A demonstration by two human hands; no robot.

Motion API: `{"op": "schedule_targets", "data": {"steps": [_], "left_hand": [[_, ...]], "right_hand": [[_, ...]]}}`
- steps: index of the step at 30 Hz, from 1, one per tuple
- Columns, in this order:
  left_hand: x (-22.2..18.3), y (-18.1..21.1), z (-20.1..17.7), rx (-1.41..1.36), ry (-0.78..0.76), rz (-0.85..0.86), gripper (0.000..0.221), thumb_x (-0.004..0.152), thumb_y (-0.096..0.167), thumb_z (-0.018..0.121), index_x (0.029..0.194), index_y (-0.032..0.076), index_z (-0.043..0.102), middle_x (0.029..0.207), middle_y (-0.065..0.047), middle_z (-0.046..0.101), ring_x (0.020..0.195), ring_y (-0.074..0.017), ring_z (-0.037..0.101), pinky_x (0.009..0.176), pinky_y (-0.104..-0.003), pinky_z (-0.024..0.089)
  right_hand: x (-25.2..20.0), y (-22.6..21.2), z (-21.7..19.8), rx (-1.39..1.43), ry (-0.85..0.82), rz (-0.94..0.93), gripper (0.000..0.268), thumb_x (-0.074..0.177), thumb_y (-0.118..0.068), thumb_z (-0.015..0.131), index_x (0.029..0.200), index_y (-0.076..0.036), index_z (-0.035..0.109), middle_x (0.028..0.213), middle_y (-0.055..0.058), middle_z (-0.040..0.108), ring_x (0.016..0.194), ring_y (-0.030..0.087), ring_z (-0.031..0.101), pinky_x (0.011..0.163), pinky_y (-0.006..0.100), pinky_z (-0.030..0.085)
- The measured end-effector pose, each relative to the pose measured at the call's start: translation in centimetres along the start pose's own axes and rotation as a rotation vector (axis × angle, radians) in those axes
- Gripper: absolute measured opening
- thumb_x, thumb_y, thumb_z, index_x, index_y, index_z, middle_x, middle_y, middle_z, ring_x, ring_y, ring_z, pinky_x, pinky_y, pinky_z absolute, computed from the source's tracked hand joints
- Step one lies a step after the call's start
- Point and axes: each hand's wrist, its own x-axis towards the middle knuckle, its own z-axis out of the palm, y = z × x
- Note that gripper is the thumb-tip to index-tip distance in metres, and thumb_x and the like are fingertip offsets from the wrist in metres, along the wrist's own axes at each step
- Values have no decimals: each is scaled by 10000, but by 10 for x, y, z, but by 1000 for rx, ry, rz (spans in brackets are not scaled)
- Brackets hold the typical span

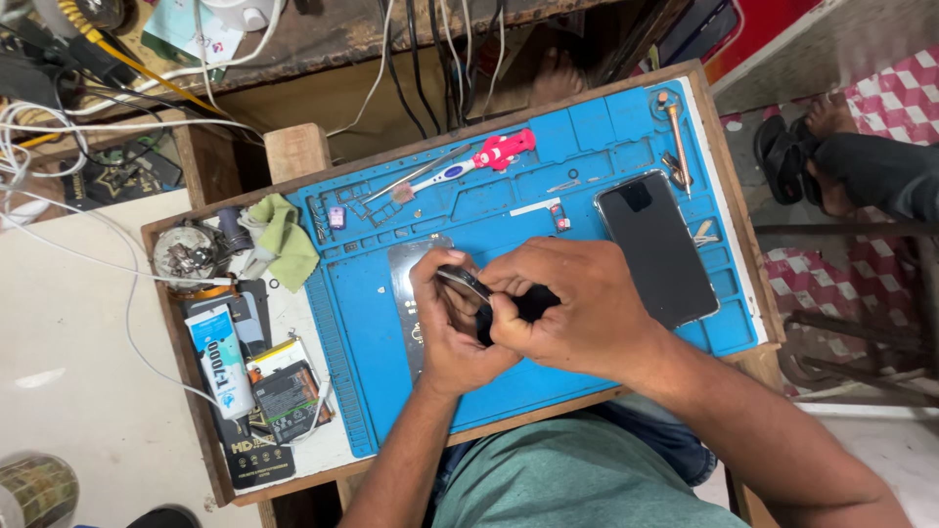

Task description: The person disassembles a smartphone, removes the back cover, and connects a charging cable to the internal components. They then reassemble the device and test the screen by pressing buttons.

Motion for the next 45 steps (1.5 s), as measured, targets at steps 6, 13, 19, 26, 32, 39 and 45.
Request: {"op": "schedule_targets", "data": {"steps": [6,13,19,26,32,39,45], "left_hand": [[0,0,-2,13,-8,-22,909,784,35,834,1487,104,262,1246,-82,494,1122,-161,572,997,-315,521],[9,0,-3,84,167,-31,950,762,17,867,1513,119,294,1274,-79,462,1131,-169,554,996,-342,527],[23,8,-15,-214,296,-71,975,808,-35,853,1554,191,268,1332,-81,458,1165,-202,555,1030,-409,550],[25,11,-11,-356,290,-125,1016,842,-13,823,1614,223,207,1465,-110,437,1292,-253,561,1110,-462,546],[23,18,-7,-308,216,-191,1252,859,65,801,1628,355,-144,1519,-174,360,1323,-349,570,979,-520,622],[24,21,-5,-284,92,-282,1356,842,75,801,1566,403,-297,1555,-241,310,1346,-441,564,961,-515,609],[26,19,-5,-340,76,-255,1381,837,49,814,1569,435,-292,1544,-238,337,1376,-440,537,1037,-542,559]], "right_hand": [[12,-4,3,37,6,46,169,774,-42,744,942,-38,739,819,69,744,715,135,760,670,254,610],[8,-1,-12,34,-12,-8,197,851,-78,799,1026,-29,725,891,81,761,788,151,783,725,263,626],[-33,20,-23,28,-143,232,328,789,-59,775,1117,-71,769,938,81,795,605,139,725,455,251,550],[-66,43,-5,-12,-82,-7,351,801,-39,731,1149,-82,727,967,81,762,753,210,736,642,316,583],[-62,40,-7,-117,-68,-136,361,803,-26,708,1162,-63,692,1033,96,756,787,243,723,676,338,584],[-64,32,-1,-278,-18,-195,383,772,37,664,1152,-7,675,1004,114,722,732,233,688,641,347,561],[-64,31,5,-346,67,-214,390,774,59,632,1160,8,654,1073,137,725,814,237,717,664,325,578]]}}
